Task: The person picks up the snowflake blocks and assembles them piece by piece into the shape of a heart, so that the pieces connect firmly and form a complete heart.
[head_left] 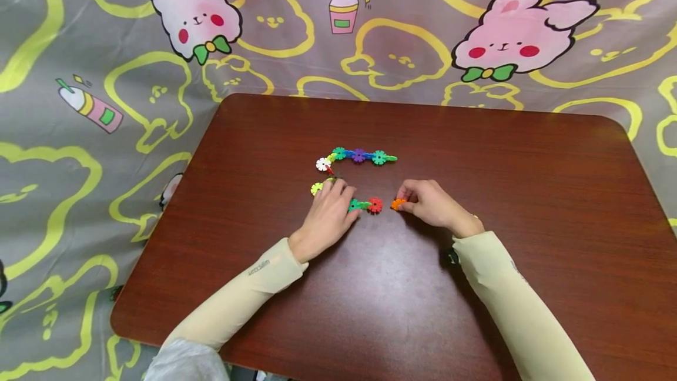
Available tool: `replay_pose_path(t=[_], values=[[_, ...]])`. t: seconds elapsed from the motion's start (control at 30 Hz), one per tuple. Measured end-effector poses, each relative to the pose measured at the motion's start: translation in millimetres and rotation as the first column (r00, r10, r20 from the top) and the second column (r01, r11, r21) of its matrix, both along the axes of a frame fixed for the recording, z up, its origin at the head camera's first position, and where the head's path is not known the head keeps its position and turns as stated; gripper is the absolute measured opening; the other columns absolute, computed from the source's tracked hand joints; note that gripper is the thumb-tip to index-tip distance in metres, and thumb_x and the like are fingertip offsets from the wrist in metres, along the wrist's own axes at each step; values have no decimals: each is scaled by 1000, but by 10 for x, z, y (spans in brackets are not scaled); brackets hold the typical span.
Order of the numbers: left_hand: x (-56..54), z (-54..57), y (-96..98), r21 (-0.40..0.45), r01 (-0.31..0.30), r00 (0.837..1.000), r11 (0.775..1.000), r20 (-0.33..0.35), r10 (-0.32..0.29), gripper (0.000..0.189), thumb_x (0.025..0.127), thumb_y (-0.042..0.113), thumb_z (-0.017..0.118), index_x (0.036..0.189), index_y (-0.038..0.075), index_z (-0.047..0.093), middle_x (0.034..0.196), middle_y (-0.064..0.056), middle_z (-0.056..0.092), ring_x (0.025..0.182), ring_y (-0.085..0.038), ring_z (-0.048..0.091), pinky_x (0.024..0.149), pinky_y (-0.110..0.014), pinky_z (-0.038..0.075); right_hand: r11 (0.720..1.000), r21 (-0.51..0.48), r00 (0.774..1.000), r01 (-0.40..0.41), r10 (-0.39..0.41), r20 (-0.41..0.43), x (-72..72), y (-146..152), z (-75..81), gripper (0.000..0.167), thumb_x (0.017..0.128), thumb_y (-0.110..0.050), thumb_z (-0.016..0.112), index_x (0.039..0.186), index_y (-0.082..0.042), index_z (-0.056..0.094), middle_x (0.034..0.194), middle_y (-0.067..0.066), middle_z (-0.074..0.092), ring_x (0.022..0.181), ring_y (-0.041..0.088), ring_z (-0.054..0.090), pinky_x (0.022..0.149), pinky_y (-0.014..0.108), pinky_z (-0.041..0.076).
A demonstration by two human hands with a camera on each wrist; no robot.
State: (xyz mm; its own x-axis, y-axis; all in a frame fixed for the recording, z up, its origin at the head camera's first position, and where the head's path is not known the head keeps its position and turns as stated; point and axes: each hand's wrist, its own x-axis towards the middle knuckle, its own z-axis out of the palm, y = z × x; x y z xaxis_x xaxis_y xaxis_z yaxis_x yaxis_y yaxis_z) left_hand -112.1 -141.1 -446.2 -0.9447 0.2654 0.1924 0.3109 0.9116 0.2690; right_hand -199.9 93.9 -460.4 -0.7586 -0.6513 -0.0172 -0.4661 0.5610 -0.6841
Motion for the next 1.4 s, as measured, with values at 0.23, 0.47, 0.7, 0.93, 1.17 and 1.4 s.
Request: replay_pose_path(t=[0.23, 0.47, 0.7, 0.93, 1.17, 1.4], values=[[-90, -25, 46, -8, 41, 998, 999, 42, -40, 26, 91, 22, 67, 108, 2, 66, 99, -8, 65, 90, -26, 52, 83, -39, 44, 1000, -12, 1000, -2, 1, -21, 9, -123, 5, 8, 83, -6, 72, 86, -9, 65, 78, 1, 68, 71, 13, 60, 70, 31, 49], [-138, -32, 94, -22, 31, 994, 999, 101, -28, 20, 92, 21, 65, 102, 4, 67, 94, -7, 64, 86, -26, 53, 81, -40, 45, 1000, -6, 1000, -3, 3, -23, 11, -185, 23, 8, 84, -7, 72, 85, -10, 64, 78, 2, 68, 72, 14, 60, 71, 31, 49], [-172, -47, 117, -49, 35, 996, 998, 85, -31, 12, 92, 21, 66, 86, 9, 66, 84, -4, 63, 77, -24, 52, 70, -37, 44, 1000, 5, 999, -27, 27, -21, 13, -219, 42, 8, 84, -7, 72, 84, -11, 65, 75, 0, 67, 71, 12, 61, 70, 31, 49], [-196, -40, 118, -49, 53, 994, 997, 95, -48, 14, 91, 18, 66, 80, 9, 65, 80, -4, 62, 74, -24, 52, 67, -35, 43, 998, 43, 998, -55, 56, -41, 15, -255, 50, 7, 82, -6, 72, 84, -10, 67, 74, -2, 68, 69, 9, 61, 69, 31, 49], [-203, -37, 106, 16, 89, 986, 996, 139, -90, 18, 91, 12, 65, 74, 8, 62, 77, -4, 65, 75, -23, 54, 67, -34, 44, 997, 63, 990, -50, 57, -127, 31, -283, 65, 9, 80, -7, 73, 76, -12, 67, 70, -4, 67, 67, 12, 58, 68, 33, 48], [-186, -59, 101, 56, 91, 985, 994, 139, -98, 15, 90, 8, 65, 74, 7, 68, 76, -4, 68, 76, -21, 56, 69, -33, 46, 995, 64, 980, -80, 90, -176, 48, -319, 44, 11, 79, -2, 71, 75, -11, 65, 69, -3, 65, 65, 13, 55, 66, 32, 47]])
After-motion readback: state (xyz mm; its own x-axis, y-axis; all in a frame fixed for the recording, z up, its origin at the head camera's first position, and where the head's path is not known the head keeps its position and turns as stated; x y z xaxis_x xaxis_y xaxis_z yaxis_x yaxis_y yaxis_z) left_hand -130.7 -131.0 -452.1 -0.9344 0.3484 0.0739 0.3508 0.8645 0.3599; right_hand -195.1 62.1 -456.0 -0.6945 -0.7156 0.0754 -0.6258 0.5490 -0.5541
